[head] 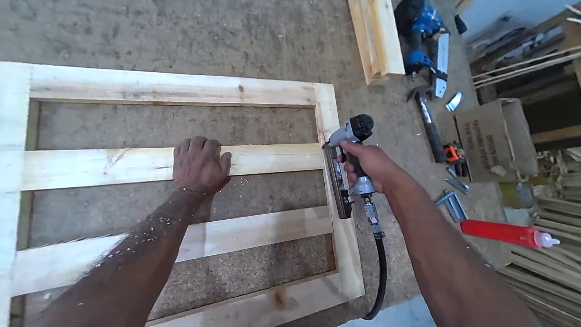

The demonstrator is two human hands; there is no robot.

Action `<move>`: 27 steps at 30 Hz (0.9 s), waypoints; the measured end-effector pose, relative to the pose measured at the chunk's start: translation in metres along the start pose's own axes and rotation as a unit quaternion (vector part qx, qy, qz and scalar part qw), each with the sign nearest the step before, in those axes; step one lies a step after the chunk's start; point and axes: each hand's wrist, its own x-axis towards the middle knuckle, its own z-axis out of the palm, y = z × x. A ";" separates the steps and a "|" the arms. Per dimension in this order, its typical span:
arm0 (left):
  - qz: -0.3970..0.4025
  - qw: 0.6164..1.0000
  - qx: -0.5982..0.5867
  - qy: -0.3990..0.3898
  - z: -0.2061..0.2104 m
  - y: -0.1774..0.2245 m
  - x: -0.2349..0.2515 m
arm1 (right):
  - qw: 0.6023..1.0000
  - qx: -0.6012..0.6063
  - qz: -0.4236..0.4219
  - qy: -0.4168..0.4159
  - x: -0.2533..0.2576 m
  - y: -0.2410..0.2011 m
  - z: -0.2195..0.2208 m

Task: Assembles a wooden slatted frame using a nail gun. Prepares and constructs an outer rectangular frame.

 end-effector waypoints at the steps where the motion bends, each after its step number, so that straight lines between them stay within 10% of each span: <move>1: 0.000 1.000 0.000 0.001 0.000 0.000 0.000 | 1.000 -0.001 0.003 0.000 0.001 -0.001 0.001; 27: 0.001 1.000 -0.015 -0.001 0.000 -0.003 -0.002 | 0.999 -0.039 0.024 0.009 -0.022 0.029 0.014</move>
